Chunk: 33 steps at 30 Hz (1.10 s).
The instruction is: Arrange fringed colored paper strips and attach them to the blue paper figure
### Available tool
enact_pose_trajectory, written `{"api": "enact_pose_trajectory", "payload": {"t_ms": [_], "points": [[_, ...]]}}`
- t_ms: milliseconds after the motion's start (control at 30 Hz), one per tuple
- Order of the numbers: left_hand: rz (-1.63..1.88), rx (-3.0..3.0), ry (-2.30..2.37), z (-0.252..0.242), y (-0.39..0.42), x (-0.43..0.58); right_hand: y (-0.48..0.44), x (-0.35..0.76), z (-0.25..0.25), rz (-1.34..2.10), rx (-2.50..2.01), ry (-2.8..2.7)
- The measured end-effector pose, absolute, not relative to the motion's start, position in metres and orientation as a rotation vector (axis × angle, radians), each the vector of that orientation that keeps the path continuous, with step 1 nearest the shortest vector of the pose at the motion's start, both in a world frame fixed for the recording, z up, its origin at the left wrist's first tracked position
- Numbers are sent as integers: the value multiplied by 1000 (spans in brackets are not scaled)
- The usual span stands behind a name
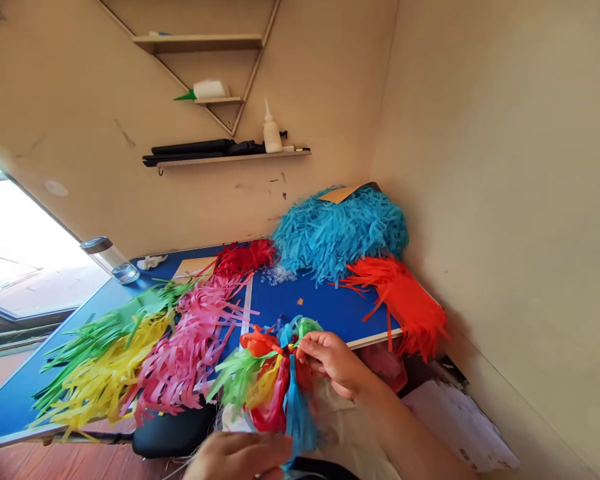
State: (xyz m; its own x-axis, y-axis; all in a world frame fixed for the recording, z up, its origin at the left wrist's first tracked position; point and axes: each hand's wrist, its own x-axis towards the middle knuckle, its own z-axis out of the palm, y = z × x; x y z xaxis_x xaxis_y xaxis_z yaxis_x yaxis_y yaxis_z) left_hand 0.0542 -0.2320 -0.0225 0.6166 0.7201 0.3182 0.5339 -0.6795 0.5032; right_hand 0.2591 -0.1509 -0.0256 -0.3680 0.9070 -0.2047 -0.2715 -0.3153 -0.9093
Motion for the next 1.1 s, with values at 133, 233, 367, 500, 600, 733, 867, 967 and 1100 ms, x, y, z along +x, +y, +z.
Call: {"api": "enact_pose_trajectory", "payload": {"t_ms": [133,233,367,500,600,733,867,967,1100], "points": [[1018,2635,945,17,-198,46,-164,251,-9,1932,-877,-1164],[977,2557,945,17,-171,51,-169,245,-4,1955,-813,-1222],[879,2411,1026,5,-161,50,-168,248,-3,1789,-911,-1384],[795,2315,1066,4,-162,45,-165,251,-3,1416,-1059,-1651],[681,2262,1056,8,-162,42,-164,250,2,1175,-1119,-1833],[603,2183,1011,13,-165,40,-163,249,10,1003,-1122,-1937],[546,1951,837,20,-166,46,-163,248,15,1074,-1074,-1814],[525,1976,789,26,-162,42,-161,250,16,1193,-1039,-1718],[626,2294,1016,44,-145,-7,-154,280,10,1382,-1029,-1495]]}}
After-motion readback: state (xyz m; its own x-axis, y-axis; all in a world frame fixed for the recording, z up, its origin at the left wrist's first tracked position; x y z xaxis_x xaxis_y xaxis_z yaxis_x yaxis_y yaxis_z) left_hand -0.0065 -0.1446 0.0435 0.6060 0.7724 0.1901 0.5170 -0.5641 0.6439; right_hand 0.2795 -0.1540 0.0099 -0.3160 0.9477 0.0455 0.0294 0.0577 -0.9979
